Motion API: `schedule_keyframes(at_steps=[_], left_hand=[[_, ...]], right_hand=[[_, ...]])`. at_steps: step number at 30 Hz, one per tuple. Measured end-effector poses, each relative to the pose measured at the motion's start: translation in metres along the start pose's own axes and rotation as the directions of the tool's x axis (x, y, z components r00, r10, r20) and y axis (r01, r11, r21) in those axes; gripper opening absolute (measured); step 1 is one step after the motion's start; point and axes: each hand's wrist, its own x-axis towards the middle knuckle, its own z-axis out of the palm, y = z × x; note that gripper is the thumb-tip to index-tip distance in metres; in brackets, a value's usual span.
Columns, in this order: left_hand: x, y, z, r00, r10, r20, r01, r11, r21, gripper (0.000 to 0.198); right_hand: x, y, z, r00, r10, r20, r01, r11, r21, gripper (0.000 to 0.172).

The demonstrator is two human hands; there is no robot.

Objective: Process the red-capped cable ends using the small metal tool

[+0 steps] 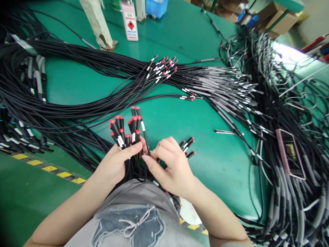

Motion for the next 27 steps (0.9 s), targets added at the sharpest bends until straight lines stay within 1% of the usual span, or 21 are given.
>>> schedule_keyframes(at_steps=[3,5,6,9,12,15,17,18,19,20,22,23,24,27], left_hand=[[0.002,0.004,0.001,0.999,0.001,-0.048,-0.007,0.992,-0.126,0.011],[0.002,0.007,0.002,0.999,-0.006,-0.048,-0.003,0.981,-0.194,0.012],[0.001,0.008,0.002,0.999,0.003,-0.042,-0.011,0.981,-0.195,0.014],[-0.002,0.009,0.003,0.999,0.032,-0.021,-0.034,0.991,-0.13,0.017],[-0.004,0.009,0.002,1.0,0.013,0.007,-0.012,0.997,-0.078,0.014],[-0.005,0.01,0.002,1.0,0.005,0.013,-0.004,0.997,-0.081,0.012],[-0.006,0.01,0.002,1.0,0.004,0.005,-0.003,0.997,-0.083,0.012],[-0.007,0.01,0.002,1.0,0.001,0.008,0.0,0.997,-0.077,0.013],[-0.008,0.011,0.002,1.0,-0.004,0.017,0.005,0.998,-0.069,0.014],[-0.009,0.011,0.002,0.999,-0.009,0.032,0.011,0.998,-0.06,0.015],[-0.011,0.011,0.001,0.997,-0.02,0.068,0.024,0.999,-0.048,0.016],[-0.011,0.011,0.001,0.996,-0.027,0.083,0.03,0.999,-0.044,0.016],[-0.012,0.011,0.001,0.995,-0.033,0.094,0.037,0.999,-0.04,0.016],[-0.011,0.009,0.001,0.993,-0.041,0.114,0.043,0.999,-0.021,0.016]], right_hand=[[-0.001,-0.002,-0.002,1.0,-0.018,0.024,0.018,1.0,-0.001,0.024],[-0.001,-0.004,-0.004,0.997,-0.033,0.071,0.032,0.999,0.01,0.026],[-0.001,-0.005,-0.004,0.995,-0.039,0.096,0.038,0.999,0.014,0.026],[-0.001,-0.007,-0.005,0.984,-0.049,0.17,0.046,0.999,0.025,0.026],[-0.002,-0.008,-0.005,0.972,-0.051,0.229,0.043,0.998,0.041,0.026],[-0.001,-0.007,-0.008,0.959,-0.043,0.279,0.027,0.998,0.061,0.027],[-0.001,-0.005,-0.011,0.959,-0.014,0.285,-0.01,0.996,0.085,0.023],[-0.001,-0.004,-0.013,0.967,0.019,0.254,-0.043,0.995,0.093,0.02],[-0.001,-0.003,-0.014,0.979,0.062,0.192,-0.084,0.991,0.107,0.016],[-0.001,-0.003,-0.014,0.988,0.107,0.107,-0.122,0.983,0.137,0.018],[-0.003,-0.002,-0.012,0.982,0.176,-0.072,-0.154,0.958,0.242,0.038],[-0.004,-0.002,-0.009,0.971,0.184,-0.15,-0.134,0.946,0.295,0.046],[-0.005,-0.003,-0.007,0.961,0.175,-0.213,-0.097,0.938,0.334,0.05],[-0.007,-0.004,0.0,0.934,0.1,-0.344,0.027,0.938,0.346,0.043]])
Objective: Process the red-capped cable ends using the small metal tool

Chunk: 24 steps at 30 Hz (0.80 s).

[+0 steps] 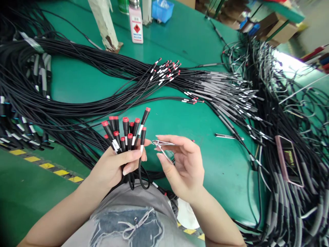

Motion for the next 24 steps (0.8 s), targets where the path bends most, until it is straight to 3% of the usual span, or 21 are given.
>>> schedule_keyframes(at_steps=[4,8,16,24], left_hand=[[0.0014,-0.0022,0.0006,1.0,0.0,0.014,0.0,1.0,0.008,0.01],[0.0013,-0.0032,0.0012,1.0,-0.011,0.0,0.011,1.0,0.021,0.011],[0.001,-0.0031,0.0017,0.999,-0.025,0.029,0.025,1.0,0.016,0.011],[0.0006,-0.0029,0.003,0.999,-0.043,-0.007,0.044,0.998,0.046,0.012]], right_hand=[[-0.0032,0.0037,0.0023,0.996,-0.088,0.013,0.088,0.996,-0.001,0.044],[-0.0036,0.0055,0.0007,0.989,-0.114,0.096,0.116,0.993,-0.015,0.053],[-0.0044,0.0075,-0.0016,0.98,-0.147,0.134,0.155,0.986,-0.053,0.059],[0.0001,0.0053,-0.0054,0.964,-0.181,0.194,0.216,0.96,-0.178,0.044]])
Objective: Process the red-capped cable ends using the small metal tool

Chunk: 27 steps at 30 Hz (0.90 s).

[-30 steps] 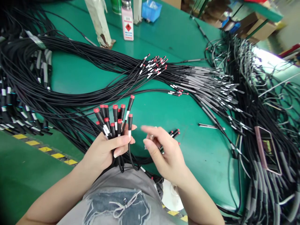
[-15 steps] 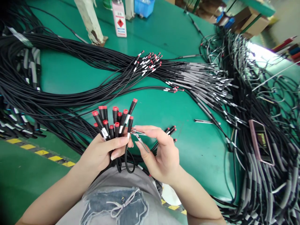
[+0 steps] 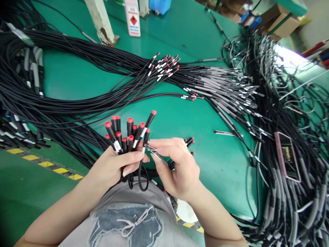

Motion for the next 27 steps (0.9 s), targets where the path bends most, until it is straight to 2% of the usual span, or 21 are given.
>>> schedule_keyframes(at_steps=[5,12,20,27], left_hand=[[0.0013,0.0004,0.0,1.0,0.024,0.012,-0.025,0.998,0.061,0.014],[0.0019,0.0007,0.0003,0.999,0.03,0.022,-0.031,0.998,0.047,0.021],[0.0026,0.0012,0.002,1.0,0.009,-0.007,-0.009,1.0,0.003,0.021],[0.0033,0.0007,0.0018,0.999,-0.018,-0.033,0.017,1.0,-0.02,0.025]], right_hand=[[-0.0013,0.0013,0.0046,0.998,0.028,-0.053,-0.024,0.997,0.073,0.049],[-0.0028,-0.0005,0.0065,0.994,0.048,-0.103,-0.028,0.981,0.191,0.056],[-0.005,0.0003,0.0047,0.997,0.032,-0.071,-0.025,0.994,0.102,0.051],[-0.005,-0.0002,0.0023,0.999,-0.001,-0.036,0.004,0.998,0.059,0.056]])
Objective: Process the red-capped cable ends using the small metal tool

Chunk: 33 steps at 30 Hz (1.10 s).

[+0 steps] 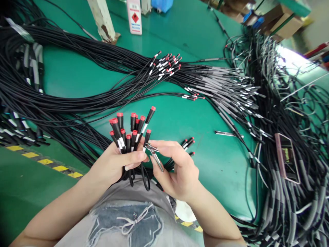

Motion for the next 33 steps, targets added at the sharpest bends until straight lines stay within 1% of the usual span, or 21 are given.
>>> schedule_keyframes(at_steps=[3,6,8,10,11,12,13,14,15,16,18,20,22,24,28,31,33], left_hand=[[0.001,-0.002,-0.001,1.0,0.004,-0.003,-0.004,1.0,0.002,0.024],[0.001,-0.005,-0.001,1.0,0.013,0.016,-0.014,0.999,0.03,0.02],[0.001,-0.006,-0.002,1.0,0.011,0.014,-0.012,0.999,0.05,0.016],[0.0,-0.006,-0.003,1.0,0.017,0.001,-0.017,0.997,0.072,0.014],[-0.001,-0.006,-0.004,0.999,0.032,-0.011,-0.031,0.995,0.095,0.014],[-0.002,-0.005,-0.005,0.998,0.049,-0.025,-0.046,0.991,0.129,0.015],[-0.002,-0.005,-0.005,0.997,0.062,-0.036,-0.055,0.984,0.17,0.015],[-0.002,-0.005,-0.006,0.996,0.071,-0.046,-0.061,0.977,0.204,0.016],[-0.001,-0.005,-0.006,0.996,0.072,-0.053,-0.058,0.974,0.219,0.017],[-0.001,-0.005,-0.006,0.996,0.066,-0.055,-0.053,0.976,0.213,0.018],[0.001,-0.007,-0.008,0.997,0.059,-0.05,-0.05,0.985,0.164,0.017],[0.003,-0.01,-0.008,0.994,0.082,-0.075,-0.073,0.99,0.119,0.017],[0.004,-0.013,-0.009,0.988,0.112,-0.111,-0.1,0.99,0.103,0.016],[0.005,-0.014,-0.008,0.984,0.132,-0.118,-0.121,0.988,0.097,0.014],[0.006,-0.012,-0.007,0.985,0.157,-0.067,-0.151,0.985,0.079,0.013],[0.007,-0.007,-0.007,0.977,0.2,-0.079,-0.201,0.98,-0.01,0.013],[0.008,-0.004,-0.007,0.978,0.2,-0.066,-0.205,0.976,-0.076,0.013]], right_hand=[[0.0,0.001,-0.002,1.0,0.002,0.027,-0.001,0.998,-0.058,0.051],[-0.002,0.002,-0.002,0.999,-0.013,0.036,0.017,0.993,-0.114,0.048],[-0.001,0.002,-0.001,0.999,0.023,-0.023,-0.025,0.995,-0.099,0.051],[0.001,0.001,0.0,0.988,0.049,-0.147,-0.06,0.996,-0.072,0.055],[0.003,0.001,0.0,0.976,0.045,-0.212,-0.063,0.995,-0.077,0.053],[0.004,0.0,-0.001,0.965,0.036,-0.259,-0.063,0.993,-0.099,0.046],[0.006,-0.001,-0.003,0.96,0.032,-0.277,-0.072,0.989,-0.133,0.037],[0.008,-0.001,-0.004,0.963,0.037,-0.268,-0.085,0.982,-0.168,0.028],[0.009,-0.002,-0.006,0.97,0.055,-0.237,-0.103,0.975,-0.195,0.02],[0.011,-0.003,-0.008,0.979,0.083,-0.187,-0.123,0.969,-0.214,0.016],[0.013,-0.003,-0.01,0.988,0.147,-0.051,-0.155,0.96,-0.232,0.013],[0.015,-0.003,-0.009,0.973,0.213,0.092,-0.188,0.956,-0.223,0.012],[0.017,-0.002,-0.006,0.944,0.264,0.196,-0.229,0.956,-0.186,0.013],[0.017,-0.002,-0.002,0.931,0.279,0.234,-0.254,0.958,-0.133,0.015],[0.016,-0.003,0.002,0.934,0.264,0.239,-0.242,0.963,-0.117,0.019],[0.014,-0.004,0.003,0.928,0.254,0.272,-0.225,0.965,-0.135,0.019],[0.014,-0.005,0.002,0.916,0.246,0.318,-0.209,0.967,-0.148,0.019]])
